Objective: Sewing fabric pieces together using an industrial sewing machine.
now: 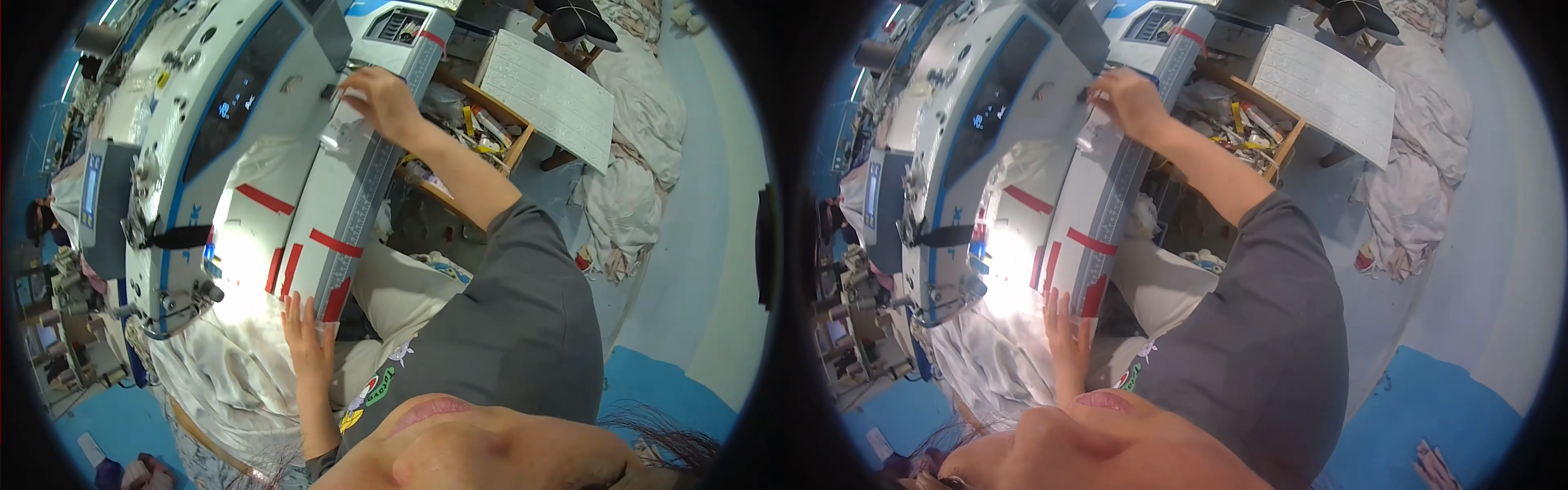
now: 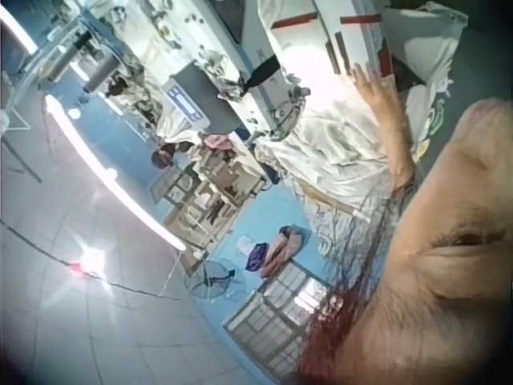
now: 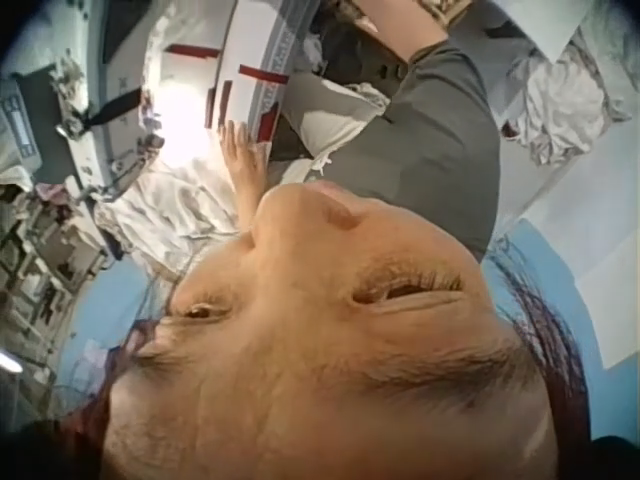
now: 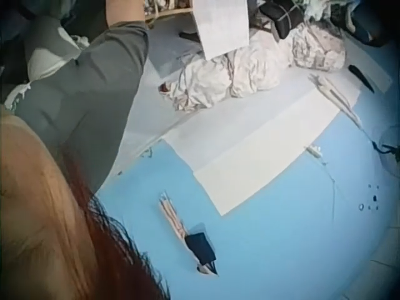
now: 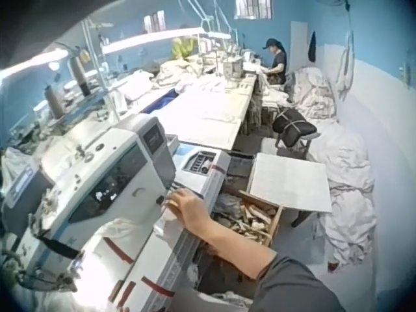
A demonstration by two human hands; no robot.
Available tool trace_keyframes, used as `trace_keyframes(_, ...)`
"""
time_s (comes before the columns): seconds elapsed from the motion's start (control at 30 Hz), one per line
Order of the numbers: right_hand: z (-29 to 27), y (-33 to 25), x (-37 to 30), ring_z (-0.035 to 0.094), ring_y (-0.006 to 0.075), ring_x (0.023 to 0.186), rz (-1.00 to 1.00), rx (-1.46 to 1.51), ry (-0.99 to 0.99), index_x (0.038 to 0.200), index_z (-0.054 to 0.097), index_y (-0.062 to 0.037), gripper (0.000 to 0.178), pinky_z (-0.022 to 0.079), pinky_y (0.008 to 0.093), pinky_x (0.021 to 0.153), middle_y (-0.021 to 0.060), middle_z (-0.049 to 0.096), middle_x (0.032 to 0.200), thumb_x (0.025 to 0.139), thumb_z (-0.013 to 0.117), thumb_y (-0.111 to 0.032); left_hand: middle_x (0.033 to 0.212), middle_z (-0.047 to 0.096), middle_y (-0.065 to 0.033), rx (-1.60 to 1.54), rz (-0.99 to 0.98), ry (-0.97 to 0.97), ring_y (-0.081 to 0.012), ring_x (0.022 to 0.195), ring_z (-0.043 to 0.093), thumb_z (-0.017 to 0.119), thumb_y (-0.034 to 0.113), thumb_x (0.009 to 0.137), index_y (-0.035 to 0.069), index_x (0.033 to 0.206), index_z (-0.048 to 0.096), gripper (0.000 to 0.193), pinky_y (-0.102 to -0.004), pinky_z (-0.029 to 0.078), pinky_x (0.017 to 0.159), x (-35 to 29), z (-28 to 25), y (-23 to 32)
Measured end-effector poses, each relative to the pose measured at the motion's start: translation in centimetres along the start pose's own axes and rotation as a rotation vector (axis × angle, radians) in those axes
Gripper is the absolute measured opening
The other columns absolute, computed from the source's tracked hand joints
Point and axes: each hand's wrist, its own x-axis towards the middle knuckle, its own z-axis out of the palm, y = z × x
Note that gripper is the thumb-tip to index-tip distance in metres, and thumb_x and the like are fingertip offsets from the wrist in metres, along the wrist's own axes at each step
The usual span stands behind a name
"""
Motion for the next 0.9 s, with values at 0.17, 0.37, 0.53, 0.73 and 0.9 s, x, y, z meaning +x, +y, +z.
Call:
trace_keyframes(0.17,1.5,7.5,9.0,0.051,0.0293,0.111,0.148,-0.215,0.009,0.116,0.057,-0.0106,0.035,0.043,0.0378,0.094,0.0081,0.058,0.117,0.082,0.061,-0.013,0.143,0.032,-0.0194,0.004,0.039,-0.075,-0.0372,0.134,0.027,0.064,0.015,0.08,0.005,0.134,0.039,0.06,-0.0497,0.02,0.109,2.3,1.2,1.1)
trace_keyframes(0.37,4.7,14.2,14.5,0.043,0.0266,0.123,-0.154,-0.476,-0.034,0.104,0.061,-0.0135,0.028,0.037,0.0375,0.101,0.0039,0.056,0.122,0.076,0.06,-0.009,0.145,0.027,-0.0185,0.064,0.095,-0.127,-0.0376,0.135,0.023,0.064,0.011,0.08,0.004,0.137,0.033,0.065,-0.0486,0.019,0.11,5.3,2.6,2.2)
trace_keyframes(0.53,1.7,13.2,15.7,0.056,0.0178,0.103,-0.207,-0.42,-0.422,0.084,0.064,-0.0139,0.006,0.035,0.044,0.099,-0.0011,0.062,0.094,0.08,0.06,-0.015,0.146,0.027,-0.0174,0.133,0.076,-0.094,-0.0373,0.136,0.023,0.066,0.018,0.078,0.004,0.137,0.034,0.068,-0.0529,0.017,0.11,5.7,3.3,1.2)
trace_keyframes(0.73,-2.9,15.2,13.3,0.059,0.0181,0.09,-0.397,-0.36,-0.452,0.085,0.065,-0.0166,0.008,0.04,0.0321,0.087,-0.0012,0.063,0.086,0.081,0.058,-0.018,0.146,0.027,-0.0165,0.142,0.082,-0.074,-0.0365,0.136,0.022,0.067,0.021,0.078,0.004,0.138,0.032,0.071,-0.0539,0.015,0.11,6.6,3.8,0.7)
trace_keyframes(0.9,-5.2,16.0,12.5,0.059,0.0219,0.091,-0.17,-0.253,-0.479,0.102,0.065,-0.0135,0.024,0.047,0.0341,0.085,0.0025,0.065,0.095,0.078,0.065,-0.014,0.146,0.028,-0.0159,0.147,0.089,-0.047,-0.0361,0.136,0.023,0.067,0.023,0.079,0.006,0.139,0.031,0.072,-0.0532,0.016,0.11,7.5,4.0,0.8)
